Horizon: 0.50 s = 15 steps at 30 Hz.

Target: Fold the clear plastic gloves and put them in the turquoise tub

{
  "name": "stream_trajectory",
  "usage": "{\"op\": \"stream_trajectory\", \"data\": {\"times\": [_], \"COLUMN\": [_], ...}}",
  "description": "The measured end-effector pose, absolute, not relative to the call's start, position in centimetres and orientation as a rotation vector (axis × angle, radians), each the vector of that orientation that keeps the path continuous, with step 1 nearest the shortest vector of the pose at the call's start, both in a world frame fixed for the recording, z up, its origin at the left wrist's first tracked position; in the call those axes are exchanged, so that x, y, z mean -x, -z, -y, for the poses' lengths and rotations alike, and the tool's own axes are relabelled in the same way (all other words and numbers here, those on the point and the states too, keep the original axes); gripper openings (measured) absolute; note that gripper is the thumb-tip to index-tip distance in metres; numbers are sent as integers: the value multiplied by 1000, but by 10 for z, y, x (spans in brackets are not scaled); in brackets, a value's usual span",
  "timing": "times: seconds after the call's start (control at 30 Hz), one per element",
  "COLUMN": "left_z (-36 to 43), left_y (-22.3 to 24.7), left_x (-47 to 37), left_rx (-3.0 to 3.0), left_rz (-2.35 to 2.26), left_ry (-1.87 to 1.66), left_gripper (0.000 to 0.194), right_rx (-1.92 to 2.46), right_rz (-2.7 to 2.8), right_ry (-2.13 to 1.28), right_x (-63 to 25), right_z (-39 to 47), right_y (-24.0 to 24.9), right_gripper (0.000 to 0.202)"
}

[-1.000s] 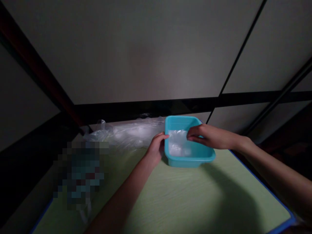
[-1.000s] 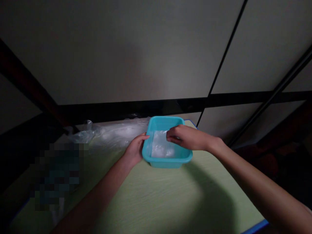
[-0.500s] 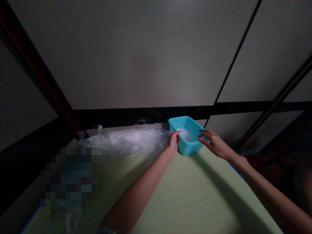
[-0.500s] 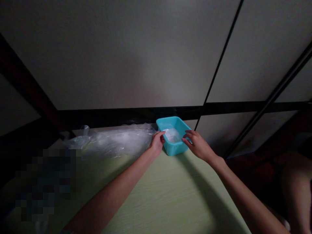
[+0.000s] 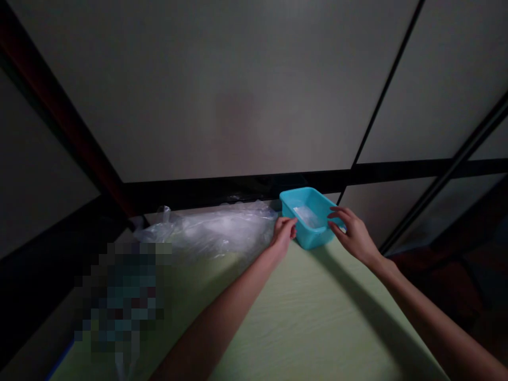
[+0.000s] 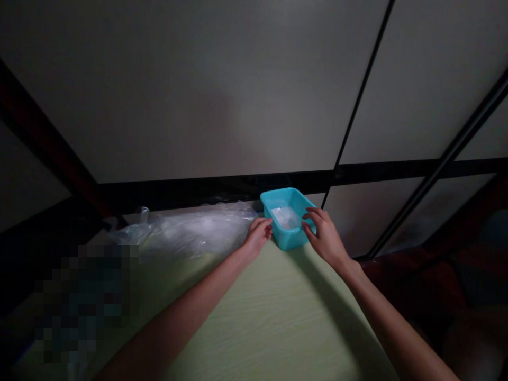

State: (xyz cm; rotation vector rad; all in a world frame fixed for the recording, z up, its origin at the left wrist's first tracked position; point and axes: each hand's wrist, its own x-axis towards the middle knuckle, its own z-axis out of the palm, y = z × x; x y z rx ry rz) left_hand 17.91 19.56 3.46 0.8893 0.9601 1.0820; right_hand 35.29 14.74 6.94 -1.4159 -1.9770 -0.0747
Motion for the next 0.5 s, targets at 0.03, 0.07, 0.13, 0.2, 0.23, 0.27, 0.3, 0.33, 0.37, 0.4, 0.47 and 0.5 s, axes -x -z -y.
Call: {"op": "stream_trajectory", "data": {"times": [0.03, 0.07, 0.13, 0.2, 0.23, 0.27, 0.3, 0.33, 0.37, 0.4, 0.47, 0.5], "left_z": [-187, -177, -154, -131, -120, -110, -101, -93, -86, -79, -69, -65], "left_y": [-32, -29, -24, -21, -19, -17, -15, -13, -10, -8, -3, -1], "left_x": [-171, -162, -141, -119, -108, -97, -87, -77, -69, -61, -49, -45], "left_rx": [-942, -996, -1092, -1166, -1196, -1222, -1242, -1261, -1279, -1296, -1333, -1355], "left_rz": [-965, -965, -956, -942, -933, -926, -925, -931, -940, -953, -983, -997], "left_ry": [-1046, -1006, -934, -892, -881, -872, -869, -868, -867, -869, -882, -889], "left_gripper": [29, 29, 25, 3, 8, 14, 16, 16, 14, 13, 10, 9], "right_rx": [1384, 1349, 1279, 1211, 1180, 1154, 1137, 1127, 1129, 1143, 1199, 1238], "right_rz": [1963, 1957, 1977, 2045, 2094, 2145, 2192, 2237, 2264, 2280, 2276, 2259], "right_ry": [87, 94, 89, 54, 28, 1, -25, -48, -65, -78, -88, -84], "right_x": [-346, -339, -321, -300, -288, -276, -264, -251, -238, -225, -201, -190], "right_z": [-145, -142, -138, -136, -136, -138, -141, -145, -150, -157, -172, -181], "right_y": [-70, -71, -71, -68, -66, -62, -59, -54, -50, -46, -38, -35], "right_gripper": [16, 14, 13, 14, 14, 15, 16, 16, 17, 18, 21, 23]}}
